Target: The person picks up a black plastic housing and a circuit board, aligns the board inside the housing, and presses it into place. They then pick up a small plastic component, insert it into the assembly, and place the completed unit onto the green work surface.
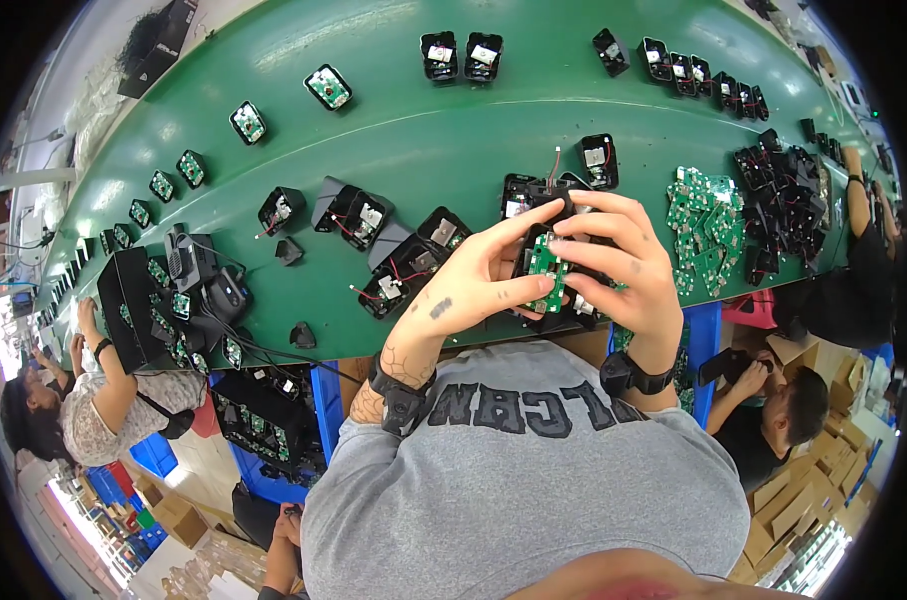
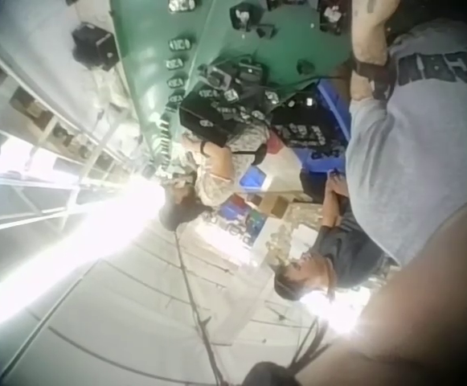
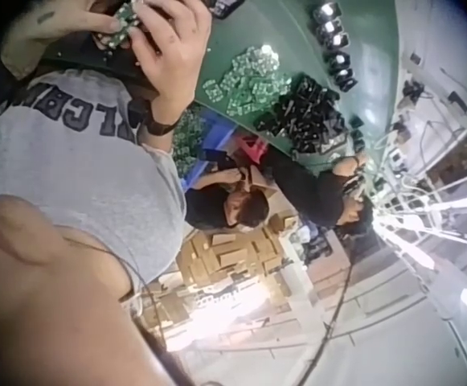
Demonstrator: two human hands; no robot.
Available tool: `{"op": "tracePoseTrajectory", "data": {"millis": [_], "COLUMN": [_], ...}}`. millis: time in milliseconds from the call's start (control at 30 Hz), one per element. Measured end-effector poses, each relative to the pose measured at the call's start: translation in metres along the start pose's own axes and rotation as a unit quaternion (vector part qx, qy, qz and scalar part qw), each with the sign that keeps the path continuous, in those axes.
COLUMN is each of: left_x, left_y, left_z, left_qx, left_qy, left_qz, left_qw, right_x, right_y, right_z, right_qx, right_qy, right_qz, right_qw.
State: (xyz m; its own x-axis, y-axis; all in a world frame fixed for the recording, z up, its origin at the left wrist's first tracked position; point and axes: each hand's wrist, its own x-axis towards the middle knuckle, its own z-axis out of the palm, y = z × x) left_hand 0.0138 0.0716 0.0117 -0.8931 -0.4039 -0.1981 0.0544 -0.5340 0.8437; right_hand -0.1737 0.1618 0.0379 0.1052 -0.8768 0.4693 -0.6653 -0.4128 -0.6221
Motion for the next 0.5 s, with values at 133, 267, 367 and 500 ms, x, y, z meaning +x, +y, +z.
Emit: {"op": "tracePoseTrajectory", "data": {"millis": [133,267,367,500], "left_x": [0.000,0.000,0.002,0.002], "left_y": [0.007,0.003,-0.002,0.005], "left_z": [0.002,0.003,-0.001,0.004], "left_qx": [-0.016,0.000,0.052,0.016], "left_qy": [0.017,0.053,0.031,0.010], "left_qz": [-0.061,-0.042,0.013,0.019], "left_qw": [0.998,0.998,0.998,1.000], "right_x": [-0.001,-0.003,-0.007,-0.011], "right_y": [0.005,0.004,-0.009,-0.004], "right_z": [0.002,0.007,0.003,0.003], "right_qx": [-0.020,-0.024,-0.046,0.074], "right_qy": [0.006,0.004,0.041,0.018], "right_qz": [-0.031,-0.010,-0.022,0.000], "right_qw": [0.999,1.000,0.998,0.997]}}
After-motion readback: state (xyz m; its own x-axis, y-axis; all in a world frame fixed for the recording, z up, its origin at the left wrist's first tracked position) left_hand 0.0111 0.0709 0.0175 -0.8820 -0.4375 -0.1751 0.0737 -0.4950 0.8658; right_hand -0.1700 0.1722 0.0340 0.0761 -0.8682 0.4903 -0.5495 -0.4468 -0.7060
